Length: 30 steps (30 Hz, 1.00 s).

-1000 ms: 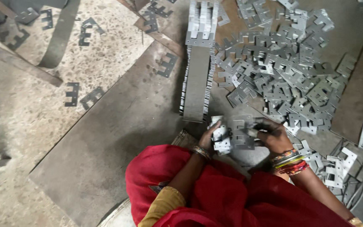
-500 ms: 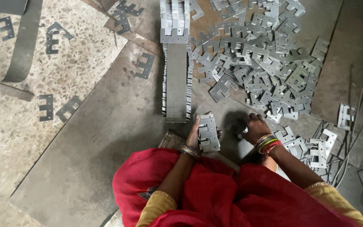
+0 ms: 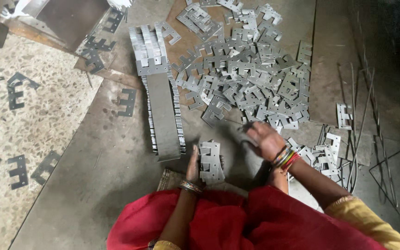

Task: The person sits on the floor and repeatedly picks up small metal brackets from a large pile, aligns them, and stacks them into neat piles. The person occasionally uses a metal rod to adjust the pile.

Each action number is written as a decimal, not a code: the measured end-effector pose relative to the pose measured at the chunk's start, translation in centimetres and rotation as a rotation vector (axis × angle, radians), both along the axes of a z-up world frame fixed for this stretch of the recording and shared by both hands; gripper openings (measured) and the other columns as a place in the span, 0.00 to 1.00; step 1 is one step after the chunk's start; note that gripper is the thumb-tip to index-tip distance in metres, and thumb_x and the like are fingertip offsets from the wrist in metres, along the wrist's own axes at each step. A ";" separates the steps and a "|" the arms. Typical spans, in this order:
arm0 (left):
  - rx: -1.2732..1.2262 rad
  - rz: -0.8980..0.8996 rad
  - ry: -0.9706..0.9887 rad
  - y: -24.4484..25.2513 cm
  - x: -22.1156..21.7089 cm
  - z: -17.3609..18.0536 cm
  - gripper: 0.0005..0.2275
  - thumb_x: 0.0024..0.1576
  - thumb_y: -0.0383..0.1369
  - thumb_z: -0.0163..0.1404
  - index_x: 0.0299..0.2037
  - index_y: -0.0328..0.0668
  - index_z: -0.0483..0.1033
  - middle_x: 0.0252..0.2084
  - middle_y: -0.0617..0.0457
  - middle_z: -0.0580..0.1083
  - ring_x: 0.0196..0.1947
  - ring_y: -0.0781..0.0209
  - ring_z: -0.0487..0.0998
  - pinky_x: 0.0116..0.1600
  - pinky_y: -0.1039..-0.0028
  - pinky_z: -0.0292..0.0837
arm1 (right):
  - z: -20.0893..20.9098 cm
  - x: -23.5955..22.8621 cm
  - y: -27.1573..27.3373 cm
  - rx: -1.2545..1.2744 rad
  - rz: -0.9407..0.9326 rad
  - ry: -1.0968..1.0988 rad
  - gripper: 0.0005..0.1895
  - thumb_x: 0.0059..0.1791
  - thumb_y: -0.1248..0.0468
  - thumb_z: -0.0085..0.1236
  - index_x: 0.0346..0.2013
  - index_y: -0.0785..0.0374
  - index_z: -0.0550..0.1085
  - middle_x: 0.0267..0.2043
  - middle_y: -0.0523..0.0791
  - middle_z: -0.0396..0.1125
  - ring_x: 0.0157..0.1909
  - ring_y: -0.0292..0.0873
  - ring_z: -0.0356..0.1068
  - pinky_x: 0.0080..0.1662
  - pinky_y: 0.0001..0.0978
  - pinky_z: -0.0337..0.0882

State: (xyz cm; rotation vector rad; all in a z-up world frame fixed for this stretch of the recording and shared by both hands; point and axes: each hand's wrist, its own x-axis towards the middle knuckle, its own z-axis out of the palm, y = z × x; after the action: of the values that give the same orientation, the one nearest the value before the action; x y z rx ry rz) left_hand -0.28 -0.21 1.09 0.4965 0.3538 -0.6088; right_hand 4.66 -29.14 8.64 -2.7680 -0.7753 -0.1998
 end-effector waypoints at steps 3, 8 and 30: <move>0.007 -0.042 -0.009 0.1 -0.1 0.3 0.27 0.61 0.57 0.39 0.60 0.48 0.72 0.40 0.42 0.79 0.37 0.52 0.81 0.42 0.63 0.81 | -1.5 4.4 -5.9 0.018 -0.502 0.083 0.31 0.43 0.53 0.68 0.56 0.63 0.71 0.58 0.56 0.64 0.54 0.60 0.69 0.50 0.50 0.74; 0.134 -0.047 0.095 -0.5 0.1 -1.5 0.30 0.62 0.57 0.40 0.57 0.34 0.72 0.41 0.39 0.79 0.37 0.49 0.82 0.43 0.61 0.81 | -4.5 8.7 -14.3 0.085 -0.880 0.325 0.30 0.43 0.49 0.70 0.55 0.57 0.75 0.58 0.58 0.62 0.55 0.64 0.68 0.55 0.53 0.70; 0.120 0.055 0.097 -0.7 -0.5 -2.3 0.24 0.63 0.52 0.45 0.56 0.38 0.74 0.41 0.47 0.80 0.36 0.54 0.83 0.42 0.63 0.82 | -2.6 4.6 1.3 -0.523 -0.024 0.236 0.34 0.45 0.64 0.48 0.66 0.37 0.69 0.70 0.49 0.54 0.69 0.61 0.56 0.65 0.62 0.58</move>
State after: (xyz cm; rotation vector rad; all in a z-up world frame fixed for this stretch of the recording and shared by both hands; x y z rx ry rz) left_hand -0.76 -0.93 -1.21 0.5714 0.4963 -0.5612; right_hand 9.26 -27.81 6.08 -3.1980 -0.8258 0.3752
